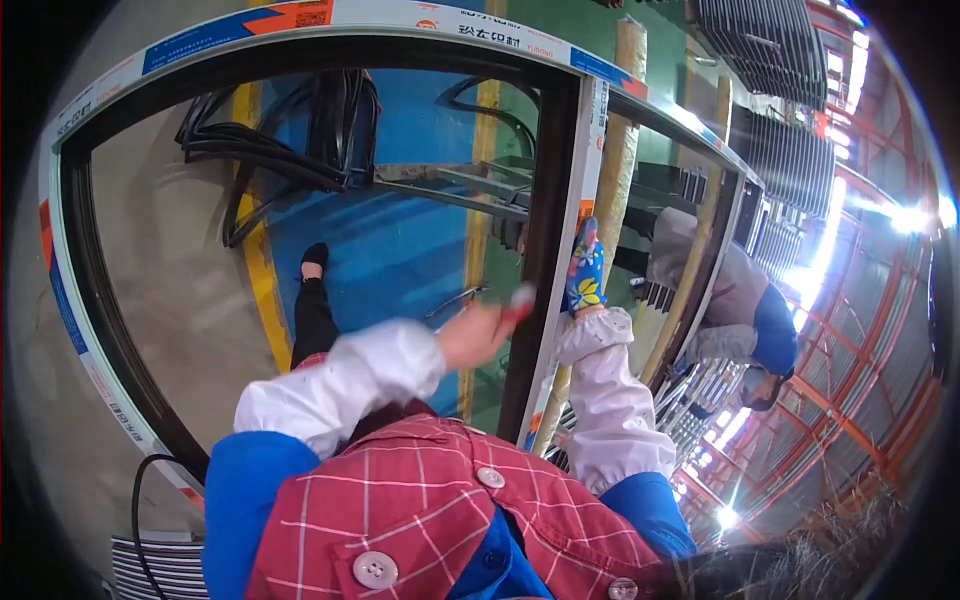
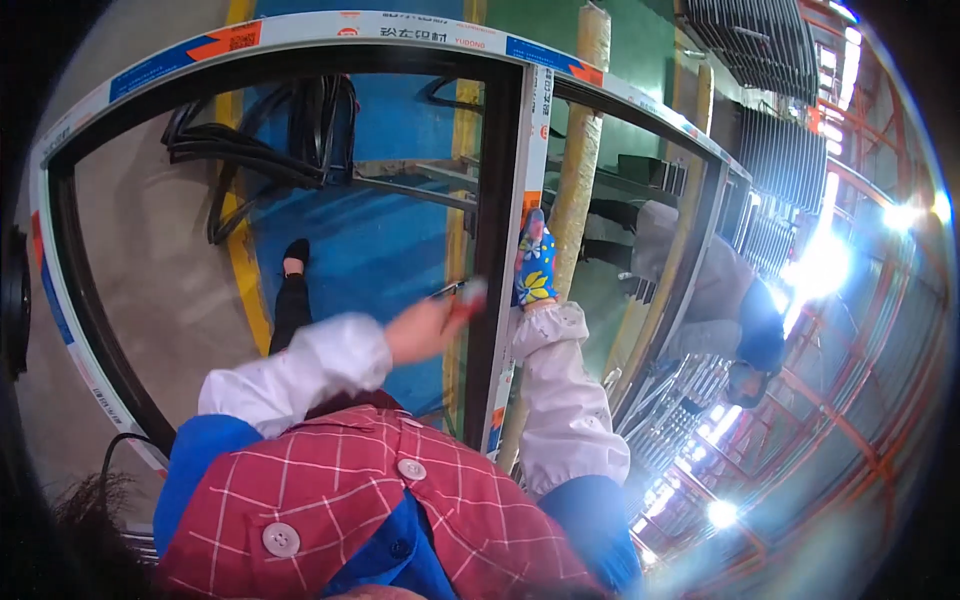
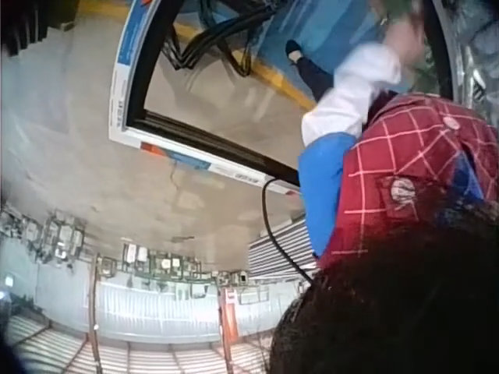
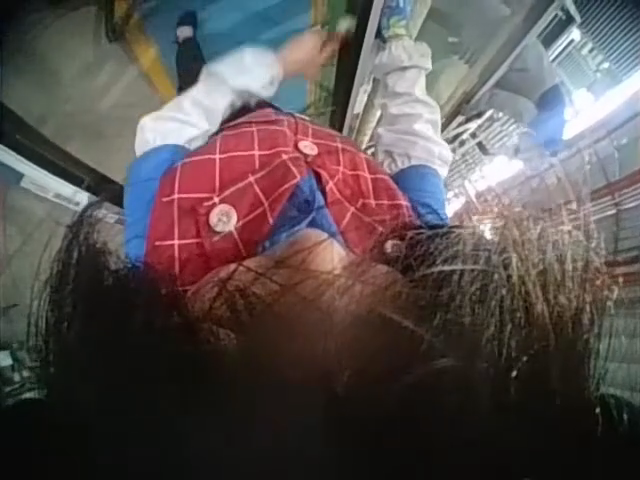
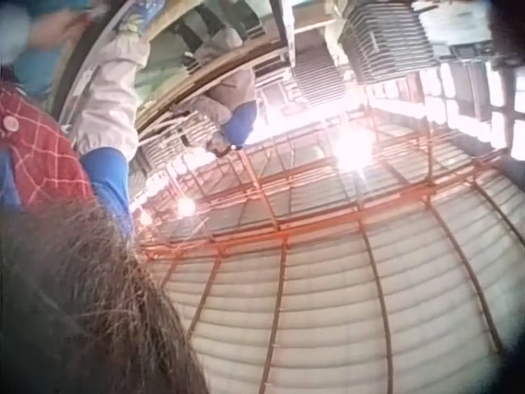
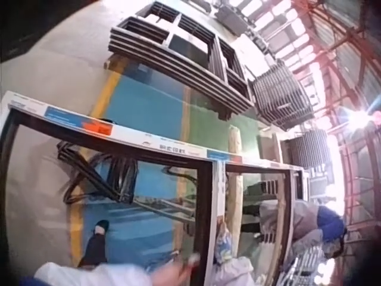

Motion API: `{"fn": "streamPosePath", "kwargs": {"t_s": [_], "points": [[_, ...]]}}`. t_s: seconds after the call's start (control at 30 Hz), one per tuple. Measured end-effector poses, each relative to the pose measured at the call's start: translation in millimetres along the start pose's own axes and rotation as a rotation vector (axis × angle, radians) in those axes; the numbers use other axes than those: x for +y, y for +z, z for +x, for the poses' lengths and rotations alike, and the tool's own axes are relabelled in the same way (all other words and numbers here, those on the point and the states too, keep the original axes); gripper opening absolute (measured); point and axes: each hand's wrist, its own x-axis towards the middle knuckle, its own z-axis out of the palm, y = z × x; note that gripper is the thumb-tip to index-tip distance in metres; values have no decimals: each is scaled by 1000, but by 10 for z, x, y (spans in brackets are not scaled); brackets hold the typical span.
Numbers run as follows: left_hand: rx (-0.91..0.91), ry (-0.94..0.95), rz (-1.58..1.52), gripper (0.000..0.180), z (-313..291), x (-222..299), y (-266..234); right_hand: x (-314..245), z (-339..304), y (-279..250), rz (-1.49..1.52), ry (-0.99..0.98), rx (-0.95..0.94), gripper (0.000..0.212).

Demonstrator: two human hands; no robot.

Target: Installing a rubber seal strip into a metal window or door frame.

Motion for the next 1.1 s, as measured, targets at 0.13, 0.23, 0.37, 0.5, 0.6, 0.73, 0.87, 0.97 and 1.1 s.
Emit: {"fn": "streamPosePath", "kwargs": {"t_s": [0.13, 0.23, 0.37, 0.5, 0.6, 0.73, 0.87, 0.97, 1.1], "points": [[-42, -148, 42, 31, 129, 102, -114, -114, -29, 66, 90, 103, 15, 39], [299, -159, 85, 51, 1219, 274, -792, -146, -60, 57, -93, -22, 24, 40], [249, -261, -93, 44, 1505, 250, -994, -121, -50, 88, -307, -251, 47, 43], [212, 49, -14, 28, 287, 15, -18, -86, 123, 76, -645, -707, 94, 33], [-213, -276, 36, 29, -1045, -157, 932, 251, 183, -201, -637, -375, 11, 27], [-327, -202, 203, 28, -1640, -290, 1433, 1515, -557, -1057, -672, -464, -4, 30], [143, -115, 133, 44, -765, -206, 995, 2604, -1572, -1508, -705, -770, -3, 36], [221, -271, -9, 50, -369, -210, 813, 2589, -1997, -1440, -277, -342, -9, 35], [216, -91, 151, 42, -1299, -398, 1584, 2093, -2142, -1221, -197, -72, -45, 39]]}}
